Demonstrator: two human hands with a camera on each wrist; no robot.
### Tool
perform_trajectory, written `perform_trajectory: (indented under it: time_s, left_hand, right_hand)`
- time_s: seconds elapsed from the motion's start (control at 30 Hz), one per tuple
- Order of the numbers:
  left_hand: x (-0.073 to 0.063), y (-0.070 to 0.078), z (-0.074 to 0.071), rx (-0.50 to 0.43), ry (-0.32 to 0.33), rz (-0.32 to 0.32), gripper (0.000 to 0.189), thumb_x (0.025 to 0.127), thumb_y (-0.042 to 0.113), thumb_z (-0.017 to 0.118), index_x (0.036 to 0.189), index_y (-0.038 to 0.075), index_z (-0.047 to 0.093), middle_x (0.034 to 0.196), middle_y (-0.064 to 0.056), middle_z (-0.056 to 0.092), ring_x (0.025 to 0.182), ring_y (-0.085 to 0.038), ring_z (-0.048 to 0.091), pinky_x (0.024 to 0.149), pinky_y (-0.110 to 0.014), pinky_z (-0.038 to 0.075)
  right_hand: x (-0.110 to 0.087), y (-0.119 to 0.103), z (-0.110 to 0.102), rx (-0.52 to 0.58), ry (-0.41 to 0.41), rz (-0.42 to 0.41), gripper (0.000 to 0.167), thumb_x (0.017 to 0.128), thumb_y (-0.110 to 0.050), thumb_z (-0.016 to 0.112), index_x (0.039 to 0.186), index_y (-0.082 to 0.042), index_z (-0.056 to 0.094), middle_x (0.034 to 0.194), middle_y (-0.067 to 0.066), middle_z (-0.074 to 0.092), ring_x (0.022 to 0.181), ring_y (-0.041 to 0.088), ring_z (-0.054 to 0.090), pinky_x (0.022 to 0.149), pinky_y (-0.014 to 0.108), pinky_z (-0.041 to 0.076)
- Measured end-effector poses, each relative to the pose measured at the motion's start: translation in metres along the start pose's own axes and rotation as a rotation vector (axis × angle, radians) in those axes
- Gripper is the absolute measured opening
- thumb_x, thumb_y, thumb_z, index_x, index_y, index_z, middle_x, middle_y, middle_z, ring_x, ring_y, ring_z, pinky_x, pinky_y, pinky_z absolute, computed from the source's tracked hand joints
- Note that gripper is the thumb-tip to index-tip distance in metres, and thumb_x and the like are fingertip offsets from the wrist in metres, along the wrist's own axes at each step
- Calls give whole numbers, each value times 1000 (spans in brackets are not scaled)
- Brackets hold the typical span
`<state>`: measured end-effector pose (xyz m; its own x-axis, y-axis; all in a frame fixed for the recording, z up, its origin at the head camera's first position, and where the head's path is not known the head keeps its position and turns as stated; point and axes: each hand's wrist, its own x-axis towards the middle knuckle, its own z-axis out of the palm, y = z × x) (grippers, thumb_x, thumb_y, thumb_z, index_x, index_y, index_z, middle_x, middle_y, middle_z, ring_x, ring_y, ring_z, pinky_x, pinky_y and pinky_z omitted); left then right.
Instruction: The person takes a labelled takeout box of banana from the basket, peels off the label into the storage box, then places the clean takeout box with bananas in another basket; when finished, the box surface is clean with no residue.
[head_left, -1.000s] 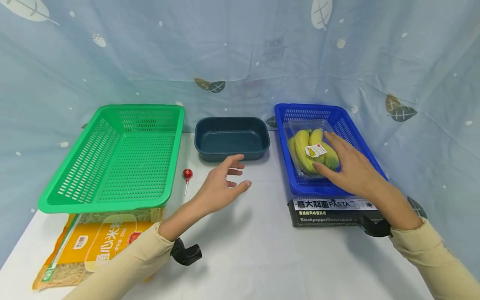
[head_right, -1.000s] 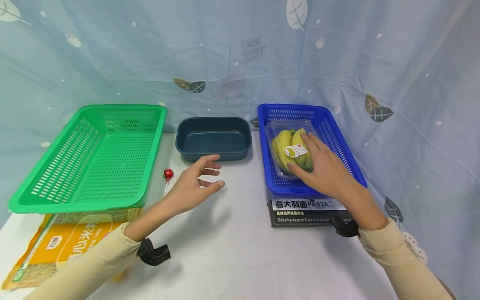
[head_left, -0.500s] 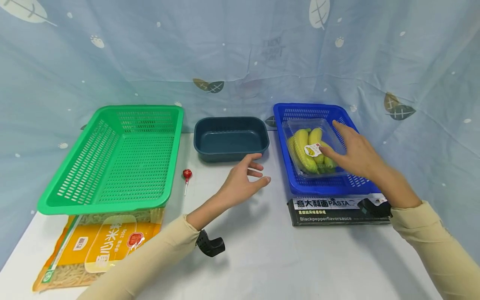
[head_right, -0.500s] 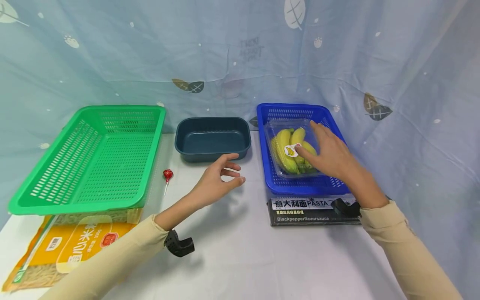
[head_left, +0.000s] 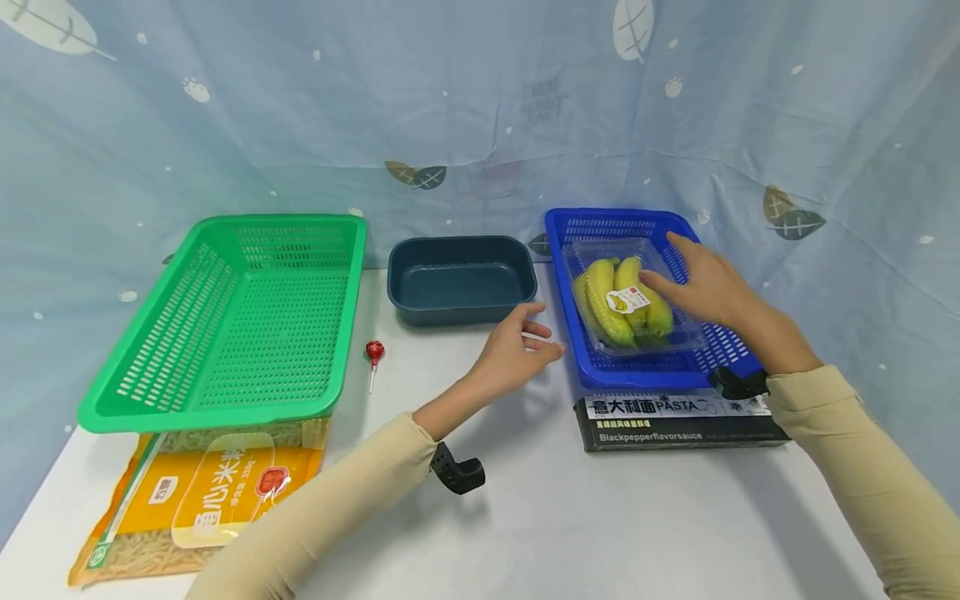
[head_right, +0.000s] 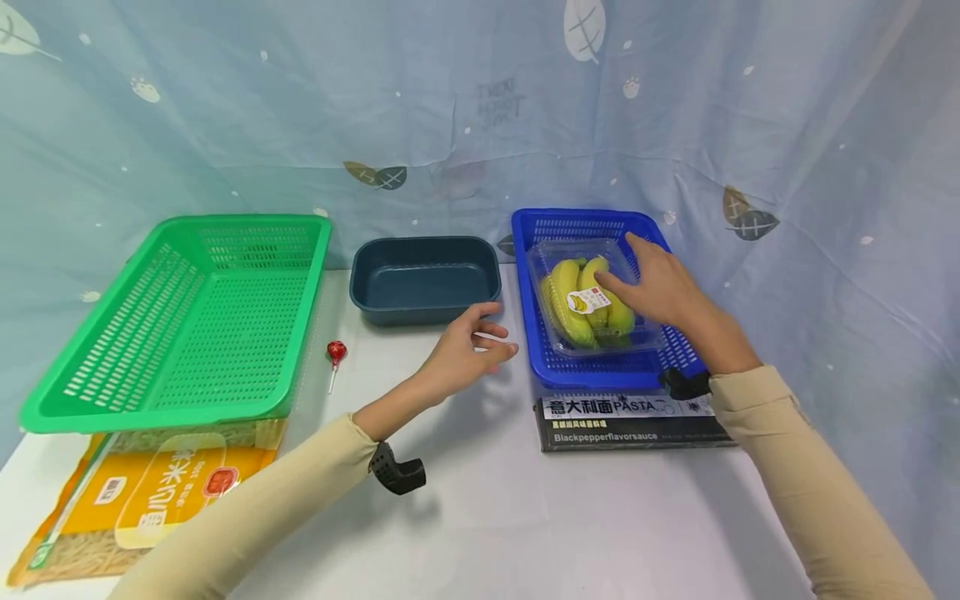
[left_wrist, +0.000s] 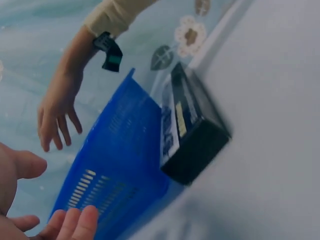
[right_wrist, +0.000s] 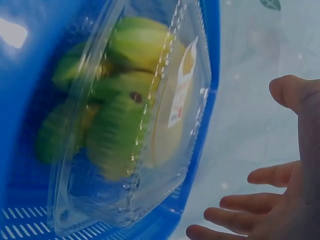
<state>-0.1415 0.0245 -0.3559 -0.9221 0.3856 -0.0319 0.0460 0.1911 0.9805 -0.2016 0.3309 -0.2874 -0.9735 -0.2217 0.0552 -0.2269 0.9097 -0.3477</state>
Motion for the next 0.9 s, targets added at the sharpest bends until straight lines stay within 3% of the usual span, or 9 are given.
perform_trajectory:
  time_s: [0.2,0.5,0.67,0.9]
  left_hand:
    - [10,4,10,-189,33,-86,69,90,13,76,148,9,42,110,-8,61,94,-22,68,69,-33,60]
    - [19,4,25,-269,49,-153,69,87,7,77,147,9,43,109,-9,61,96,-35,69,71,-38,60]
    - [23,3,29,-285,48,-154,72,86,2,78,148,6,41,108,-11,60,89,-29,69,68,-37,60]
    - [27,2,33,-330,59,-158,72,82,-8,77,144,7,44,106,-13,58,74,-27,68,63,-36,60]
  right_hand:
    - [17,10,0,7,-22,66,97,97,-58,51,156,7,12,156,35,22,138,57,25,110,66,22]
    - [43,21,5,37,-104,178,99,97,-65,43,155,9,12,148,41,31,132,58,33,105,69,30]
    - [54,29,9,52,-119,217,101,97,-66,42,155,11,13,145,41,35,128,55,40,101,67,36]
    - [64,34,14,64,-160,250,98,98,-64,41,154,12,13,153,38,24,137,56,27,109,66,25]
